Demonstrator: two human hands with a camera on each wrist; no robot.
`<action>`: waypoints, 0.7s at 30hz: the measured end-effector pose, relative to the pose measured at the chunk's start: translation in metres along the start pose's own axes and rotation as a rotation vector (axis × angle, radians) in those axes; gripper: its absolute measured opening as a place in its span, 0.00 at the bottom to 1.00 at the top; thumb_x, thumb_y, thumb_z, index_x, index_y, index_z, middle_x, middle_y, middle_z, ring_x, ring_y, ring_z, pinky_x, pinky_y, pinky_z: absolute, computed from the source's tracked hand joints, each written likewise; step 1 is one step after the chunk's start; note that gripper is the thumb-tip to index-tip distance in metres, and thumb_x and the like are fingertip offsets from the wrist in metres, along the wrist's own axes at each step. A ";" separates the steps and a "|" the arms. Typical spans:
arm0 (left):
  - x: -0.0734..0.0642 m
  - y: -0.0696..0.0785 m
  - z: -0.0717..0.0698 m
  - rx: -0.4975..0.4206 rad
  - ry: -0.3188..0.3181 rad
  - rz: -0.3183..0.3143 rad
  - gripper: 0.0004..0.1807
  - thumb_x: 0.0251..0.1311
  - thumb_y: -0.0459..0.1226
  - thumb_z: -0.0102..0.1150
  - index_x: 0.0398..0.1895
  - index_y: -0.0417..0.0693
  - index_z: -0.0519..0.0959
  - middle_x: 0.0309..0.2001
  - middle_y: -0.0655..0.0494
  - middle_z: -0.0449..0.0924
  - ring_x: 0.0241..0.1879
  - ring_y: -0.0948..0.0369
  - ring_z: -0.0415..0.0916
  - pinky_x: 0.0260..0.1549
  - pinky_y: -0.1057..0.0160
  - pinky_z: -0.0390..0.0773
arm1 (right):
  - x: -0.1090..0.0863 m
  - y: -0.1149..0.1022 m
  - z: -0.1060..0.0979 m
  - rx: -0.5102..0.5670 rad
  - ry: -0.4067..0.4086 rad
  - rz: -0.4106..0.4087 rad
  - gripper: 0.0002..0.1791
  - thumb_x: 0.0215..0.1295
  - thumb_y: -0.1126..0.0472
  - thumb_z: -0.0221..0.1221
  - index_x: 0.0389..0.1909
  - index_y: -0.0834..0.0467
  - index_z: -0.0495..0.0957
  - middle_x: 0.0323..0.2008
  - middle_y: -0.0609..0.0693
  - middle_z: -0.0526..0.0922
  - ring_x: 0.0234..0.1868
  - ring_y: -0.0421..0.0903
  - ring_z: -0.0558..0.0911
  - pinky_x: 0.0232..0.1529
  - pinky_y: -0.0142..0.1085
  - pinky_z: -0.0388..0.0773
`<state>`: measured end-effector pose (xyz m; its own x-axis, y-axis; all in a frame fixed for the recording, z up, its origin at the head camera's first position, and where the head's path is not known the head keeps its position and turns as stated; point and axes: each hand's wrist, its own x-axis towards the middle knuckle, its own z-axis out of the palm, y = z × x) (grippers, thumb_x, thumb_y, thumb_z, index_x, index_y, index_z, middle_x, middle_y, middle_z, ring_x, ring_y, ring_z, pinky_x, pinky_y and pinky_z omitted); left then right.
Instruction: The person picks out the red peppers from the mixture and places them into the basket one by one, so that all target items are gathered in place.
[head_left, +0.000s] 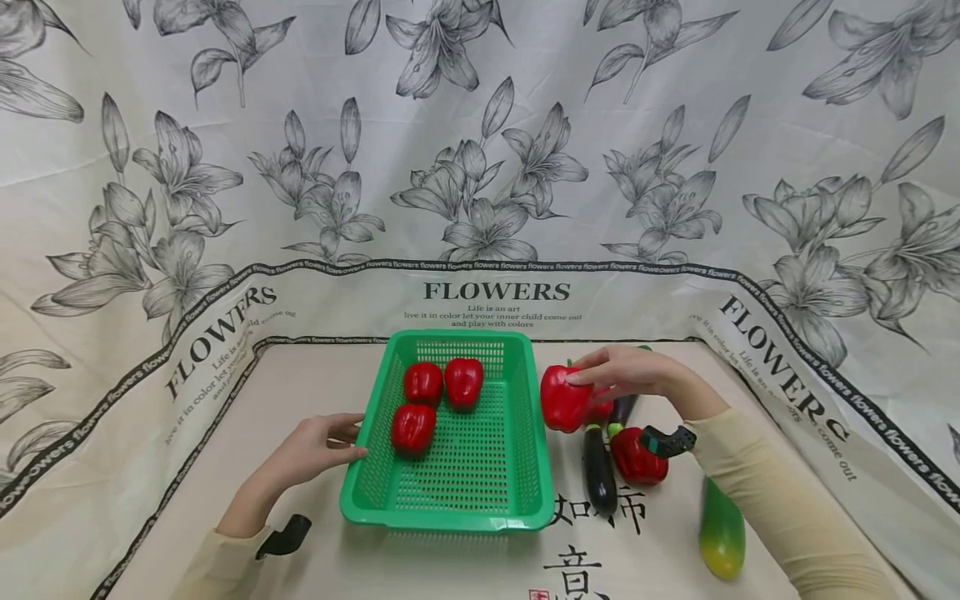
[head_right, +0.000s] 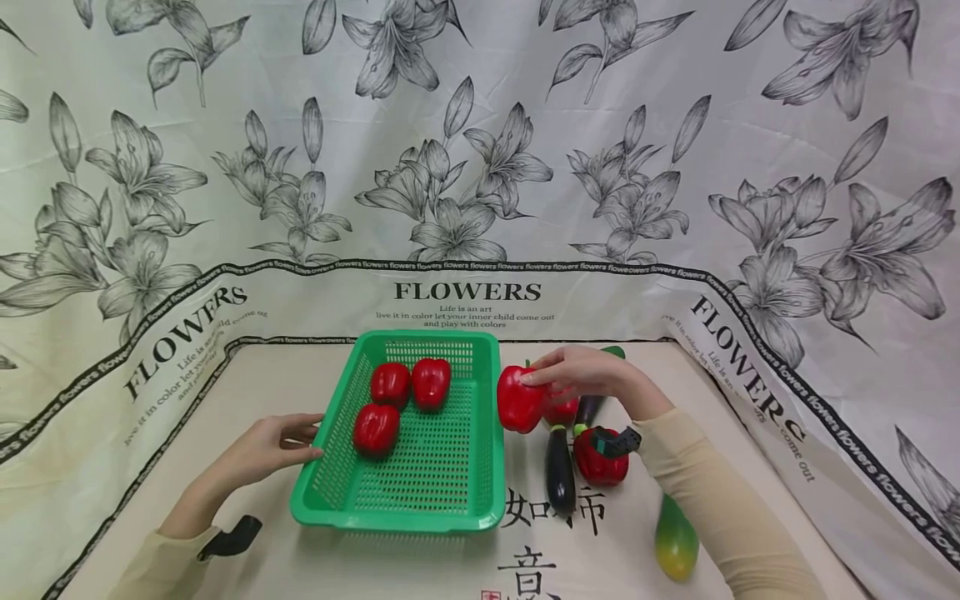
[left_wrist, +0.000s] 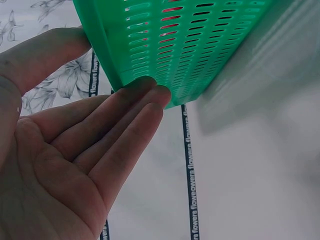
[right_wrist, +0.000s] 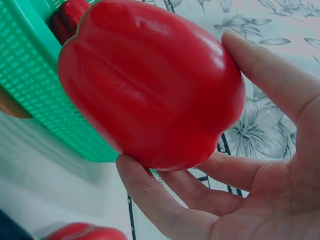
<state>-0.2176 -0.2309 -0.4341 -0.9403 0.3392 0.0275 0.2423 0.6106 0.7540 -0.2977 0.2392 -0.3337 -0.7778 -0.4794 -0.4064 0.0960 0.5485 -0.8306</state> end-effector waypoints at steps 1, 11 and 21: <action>0.000 0.000 0.000 0.000 0.000 0.000 0.33 0.56 0.43 0.66 0.62 0.37 0.70 0.48 0.47 0.82 0.48 0.50 0.80 0.43 0.54 0.83 | 0.002 -0.001 0.001 -0.004 -0.003 0.003 0.35 0.65 0.51 0.59 0.63 0.71 0.63 0.48 0.58 0.81 0.45 0.50 0.83 0.52 0.46 0.80; -0.001 0.001 -0.001 -0.014 -0.008 0.010 0.33 0.56 0.42 0.65 0.63 0.36 0.69 0.48 0.46 0.82 0.48 0.51 0.80 0.44 0.55 0.83 | 0.016 -0.012 0.007 -0.019 -0.029 -0.003 0.32 0.64 0.52 0.60 0.62 0.69 0.67 0.45 0.57 0.82 0.44 0.54 0.83 0.49 0.45 0.82; 0.000 0.000 0.000 -0.021 -0.008 0.004 0.33 0.56 0.43 0.65 0.63 0.38 0.69 0.48 0.46 0.82 0.48 0.51 0.80 0.44 0.54 0.83 | 0.030 -0.022 0.017 -0.026 -0.061 -0.019 0.34 0.62 0.51 0.61 0.63 0.68 0.66 0.49 0.58 0.80 0.45 0.50 0.82 0.49 0.43 0.82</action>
<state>-0.2177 -0.2307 -0.4337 -0.9373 0.3475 0.0256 0.2412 0.5941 0.7674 -0.3129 0.2015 -0.3342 -0.7399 -0.5304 -0.4139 0.0650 0.5561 -0.8286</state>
